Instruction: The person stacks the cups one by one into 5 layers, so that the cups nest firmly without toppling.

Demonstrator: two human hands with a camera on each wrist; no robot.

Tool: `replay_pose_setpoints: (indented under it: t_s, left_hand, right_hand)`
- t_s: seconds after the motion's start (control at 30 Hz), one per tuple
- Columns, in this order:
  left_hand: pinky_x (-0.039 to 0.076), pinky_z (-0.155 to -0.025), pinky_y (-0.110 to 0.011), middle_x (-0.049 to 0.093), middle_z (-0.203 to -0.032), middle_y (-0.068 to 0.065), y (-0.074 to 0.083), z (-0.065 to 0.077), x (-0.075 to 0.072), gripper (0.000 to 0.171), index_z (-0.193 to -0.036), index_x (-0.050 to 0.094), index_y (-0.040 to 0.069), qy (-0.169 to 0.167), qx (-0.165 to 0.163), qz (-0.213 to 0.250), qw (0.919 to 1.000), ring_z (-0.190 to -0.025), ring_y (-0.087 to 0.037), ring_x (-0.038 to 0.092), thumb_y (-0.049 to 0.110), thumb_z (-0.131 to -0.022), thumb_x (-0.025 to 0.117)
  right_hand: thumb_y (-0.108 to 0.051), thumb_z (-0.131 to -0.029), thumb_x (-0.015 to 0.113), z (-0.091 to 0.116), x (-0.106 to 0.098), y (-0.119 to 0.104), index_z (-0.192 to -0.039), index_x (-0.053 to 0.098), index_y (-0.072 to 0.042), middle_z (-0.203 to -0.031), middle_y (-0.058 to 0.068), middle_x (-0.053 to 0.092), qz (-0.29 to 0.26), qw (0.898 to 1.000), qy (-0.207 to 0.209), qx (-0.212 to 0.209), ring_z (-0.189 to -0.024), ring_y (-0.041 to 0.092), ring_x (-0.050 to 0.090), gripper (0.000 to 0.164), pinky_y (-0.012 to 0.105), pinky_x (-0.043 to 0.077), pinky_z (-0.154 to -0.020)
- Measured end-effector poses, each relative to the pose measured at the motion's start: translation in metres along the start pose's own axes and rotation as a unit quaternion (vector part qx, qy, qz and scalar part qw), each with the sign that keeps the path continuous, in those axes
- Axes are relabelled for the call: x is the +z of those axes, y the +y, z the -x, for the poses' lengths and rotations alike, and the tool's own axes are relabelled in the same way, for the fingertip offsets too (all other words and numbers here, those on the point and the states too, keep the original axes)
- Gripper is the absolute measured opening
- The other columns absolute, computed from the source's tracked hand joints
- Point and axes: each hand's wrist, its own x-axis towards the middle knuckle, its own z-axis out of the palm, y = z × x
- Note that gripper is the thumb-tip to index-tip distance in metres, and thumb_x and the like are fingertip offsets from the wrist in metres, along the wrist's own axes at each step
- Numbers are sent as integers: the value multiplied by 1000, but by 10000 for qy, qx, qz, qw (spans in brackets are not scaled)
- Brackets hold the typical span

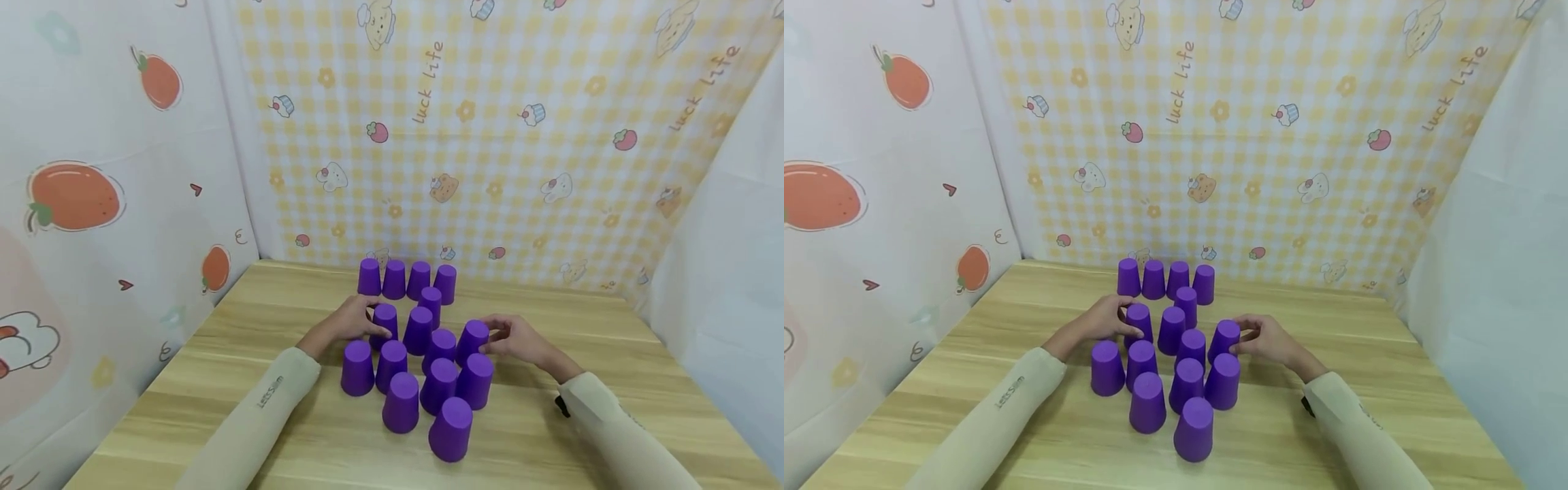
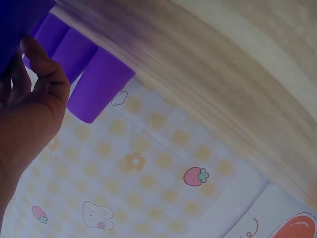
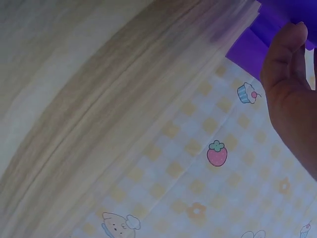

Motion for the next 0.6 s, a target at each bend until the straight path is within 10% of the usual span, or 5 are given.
replay_pose_setpoints:
  t_s: [0.6]
  left_hand:
    - [56, -73, -28, 68, -115, -8, -1, -8, 3, 56, -122, 67, 9, 136, -172, 77, 9997, -83, -18, 69, 24, -73, 90]
  right_hand:
    - [-23, -87, 77, -31, -6, -4, -139, 51, 3, -133, 28, 57, 337, 9818, 1692, 800, -114, 42, 61, 64, 49, 55, -86]
